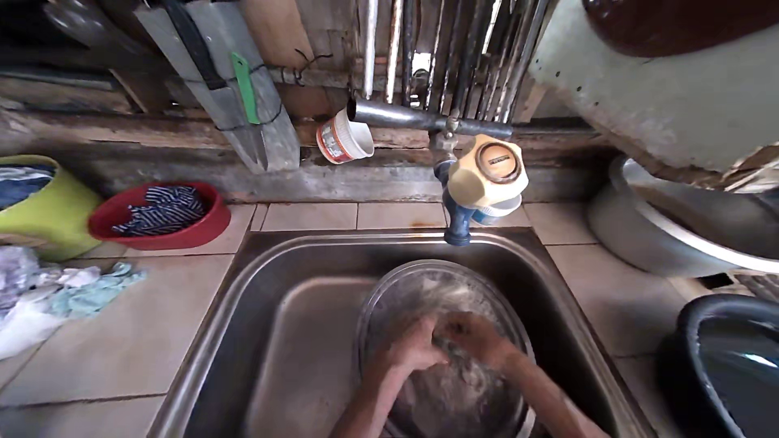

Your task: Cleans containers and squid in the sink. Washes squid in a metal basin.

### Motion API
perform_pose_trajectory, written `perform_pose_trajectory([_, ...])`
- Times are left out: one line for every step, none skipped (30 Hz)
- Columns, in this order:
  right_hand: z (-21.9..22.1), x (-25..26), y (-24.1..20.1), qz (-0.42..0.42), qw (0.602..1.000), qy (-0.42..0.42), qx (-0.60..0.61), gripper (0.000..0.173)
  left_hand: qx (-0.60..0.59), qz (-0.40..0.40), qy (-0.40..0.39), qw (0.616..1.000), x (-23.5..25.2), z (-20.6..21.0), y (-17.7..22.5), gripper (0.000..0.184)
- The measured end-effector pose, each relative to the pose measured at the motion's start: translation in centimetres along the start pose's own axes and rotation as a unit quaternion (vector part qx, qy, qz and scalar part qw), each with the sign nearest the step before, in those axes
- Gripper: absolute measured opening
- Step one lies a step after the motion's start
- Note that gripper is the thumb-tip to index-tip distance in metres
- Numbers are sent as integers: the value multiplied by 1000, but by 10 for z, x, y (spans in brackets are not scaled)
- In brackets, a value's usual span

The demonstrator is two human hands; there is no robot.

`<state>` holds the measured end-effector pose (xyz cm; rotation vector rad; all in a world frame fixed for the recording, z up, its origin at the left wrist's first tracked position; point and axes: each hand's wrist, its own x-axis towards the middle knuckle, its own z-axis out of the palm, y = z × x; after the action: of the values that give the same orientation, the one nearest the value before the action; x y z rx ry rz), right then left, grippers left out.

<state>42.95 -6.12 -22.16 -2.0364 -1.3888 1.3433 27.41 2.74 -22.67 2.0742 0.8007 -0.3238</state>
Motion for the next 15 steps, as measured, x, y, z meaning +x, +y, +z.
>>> perform_pose_trajectory([-11, -13, -12, -63, 996, 26, 53, 26, -73, 61, 46, 994, -6, -7, 0, 66])
perform_pose_trajectory([-20, -29, -27, -128, 983, 55, 119, 22, -155, 114, 86, 978, -10, -8, -1, 62])
perform_pose_trajectory([-29, -45, -43, -184, 961, 78, 188, 19, -227, 150, 112, 956, -10, -4, -6, 55])
perform_pose_trajectory([-39, -61, -58, -231, 935, 96, 250, 18, -266, 155, 117, 944, -9, 3, -13, 50])
perform_pose_trajectory([-48, -74, -70, -270, 907, 115, 302, 17, -272, 130, 116, 947, -6, 10, -23, 47])
perform_pose_trajectory([-55, -85, -78, -291, 880, 132, 351, 17, -274, 89, 113, 951, -5, 15, -32, 46])
perform_pose_trajectory([-59, -90, -78, -293, 856, 153, 397, 17, -308, 56, 128, 941, -7, 18, -36, 44])
perform_pose_trajectory([-60, -88, -72, -275, 836, 175, 442, 18, -372, 47, 167, 912, -9, 22, -36, 41])
perform_pose_trajectory([-55, -79, -61, -238, 823, 194, 477, 19, -444, 68, 211, 868, -11, 26, -32, 42])
perform_pose_trajectory([-44, -64, -44, -191, 821, 202, 498, 26, -494, 102, 245, 828, -13, 31, -22, 47])
perform_pose_trajectory([-28, -47, -26, -150, 820, 191, 517, 35, -503, 135, 275, 808, -15, 36, -6, 50])
perform_pose_trajectory([-9, -31, -13, -118, 818, 172, 536, 41, -469, 170, 313, 808, -16, 42, 13, 48])
perform_pose_trajectory([9, -21, -8, -83, 818, 165, 545, 37, -405, 200, 360, 817, -14, 50, 30, 42])
perform_pose_trajectory([21, -18, -15, -36, 828, 181, 529, 30, -328, 224, 401, 825, -11, 59, 43, 36])
perform_pose_trajectory([27, -20, -30, 10, 844, 203, 496, 28, -246, 226, 437, 835, -6, 66, 48, 33])
